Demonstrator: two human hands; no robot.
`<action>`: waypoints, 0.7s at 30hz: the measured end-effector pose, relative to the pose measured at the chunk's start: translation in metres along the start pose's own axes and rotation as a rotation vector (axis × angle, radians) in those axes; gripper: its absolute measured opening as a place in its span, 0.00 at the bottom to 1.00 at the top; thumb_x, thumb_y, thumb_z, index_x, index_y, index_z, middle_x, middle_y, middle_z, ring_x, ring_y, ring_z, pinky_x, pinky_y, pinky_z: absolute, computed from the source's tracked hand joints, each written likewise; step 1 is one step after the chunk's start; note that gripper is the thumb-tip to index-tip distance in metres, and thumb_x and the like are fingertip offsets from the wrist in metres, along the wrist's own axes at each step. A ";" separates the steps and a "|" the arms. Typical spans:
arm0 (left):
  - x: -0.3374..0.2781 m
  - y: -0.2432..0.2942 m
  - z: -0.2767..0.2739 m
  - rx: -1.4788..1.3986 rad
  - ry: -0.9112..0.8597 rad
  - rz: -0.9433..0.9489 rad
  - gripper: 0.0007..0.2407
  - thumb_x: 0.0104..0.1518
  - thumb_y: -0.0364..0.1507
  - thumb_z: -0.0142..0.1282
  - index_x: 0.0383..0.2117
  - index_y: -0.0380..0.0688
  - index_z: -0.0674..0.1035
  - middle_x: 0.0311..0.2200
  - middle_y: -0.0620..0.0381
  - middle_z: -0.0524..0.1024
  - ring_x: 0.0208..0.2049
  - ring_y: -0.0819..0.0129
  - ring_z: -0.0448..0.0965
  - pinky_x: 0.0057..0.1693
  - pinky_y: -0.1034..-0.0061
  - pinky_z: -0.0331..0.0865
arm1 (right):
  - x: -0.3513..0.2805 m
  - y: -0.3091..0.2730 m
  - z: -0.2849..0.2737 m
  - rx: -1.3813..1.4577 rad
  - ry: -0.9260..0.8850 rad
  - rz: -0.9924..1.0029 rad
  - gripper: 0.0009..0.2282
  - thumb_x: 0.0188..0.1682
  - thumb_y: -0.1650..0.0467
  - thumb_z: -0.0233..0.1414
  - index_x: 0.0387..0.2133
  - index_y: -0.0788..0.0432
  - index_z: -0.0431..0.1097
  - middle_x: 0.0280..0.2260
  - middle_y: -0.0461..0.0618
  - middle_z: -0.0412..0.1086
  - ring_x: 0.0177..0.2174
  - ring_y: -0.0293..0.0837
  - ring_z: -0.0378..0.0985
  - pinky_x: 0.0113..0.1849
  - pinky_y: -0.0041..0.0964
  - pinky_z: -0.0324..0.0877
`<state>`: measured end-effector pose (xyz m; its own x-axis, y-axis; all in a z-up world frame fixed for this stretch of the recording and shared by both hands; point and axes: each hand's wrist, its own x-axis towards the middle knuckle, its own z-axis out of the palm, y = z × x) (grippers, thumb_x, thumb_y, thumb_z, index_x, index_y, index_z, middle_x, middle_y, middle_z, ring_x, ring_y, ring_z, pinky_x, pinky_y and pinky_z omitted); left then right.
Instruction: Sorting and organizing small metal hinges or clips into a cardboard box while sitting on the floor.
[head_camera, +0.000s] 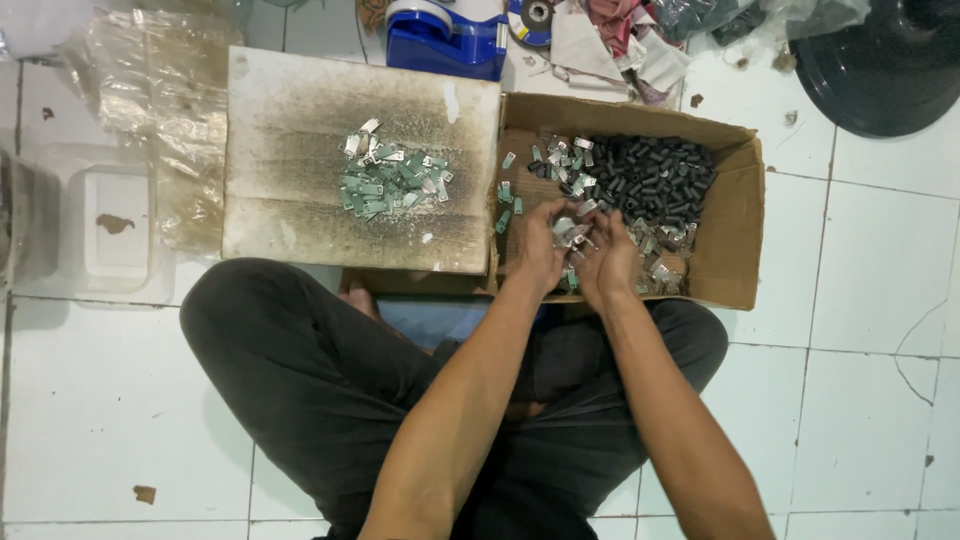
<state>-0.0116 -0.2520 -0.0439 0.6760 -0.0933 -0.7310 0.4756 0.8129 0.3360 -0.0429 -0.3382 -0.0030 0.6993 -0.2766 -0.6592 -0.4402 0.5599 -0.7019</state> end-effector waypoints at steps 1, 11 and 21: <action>-0.008 0.005 0.005 -0.002 0.002 0.003 0.10 0.59 0.33 0.57 0.35 0.36 0.82 0.43 0.45 0.74 0.42 0.49 0.79 0.49 0.55 0.78 | -0.003 -0.001 0.010 -0.002 -0.004 0.002 0.18 0.61 0.57 0.40 0.51 0.57 0.68 0.49 0.56 0.68 0.49 0.52 0.72 0.50 0.50 0.71; -0.089 0.082 0.032 0.182 -0.172 0.608 0.16 0.67 0.39 0.53 0.30 0.41 0.87 0.31 0.46 0.84 0.38 0.63 0.83 0.54 0.67 0.75 | -0.011 0.001 0.072 0.627 -0.089 -0.095 0.16 0.50 0.61 0.54 0.34 0.64 0.79 0.35 0.63 0.78 0.38 0.54 0.81 0.49 0.51 0.77; -0.050 0.152 -0.025 0.026 -0.084 0.800 0.11 0.64 0.36 0.56 0.30 0.44 0.85 0.29 0.56 0.82 0.34 0.73 0.80 0.45 0.70 0.77 | 0.008 0.069 0.165 0.319 -0.362 -0.260 0.12 0.47 0.73 0.54 0.43 0.66 0.78 0.44 0.63 0.77 0.45 0.51 0.80 0.52 0.42 0.74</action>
<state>0.0124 -0.1093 0.0289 0.8570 0.4678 -0.2163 -0.1583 0.6383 0.7533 0.0255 -0.1727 -0.0122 0.9361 -0.1827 -0.3004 -0.0736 0.7335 -0.6756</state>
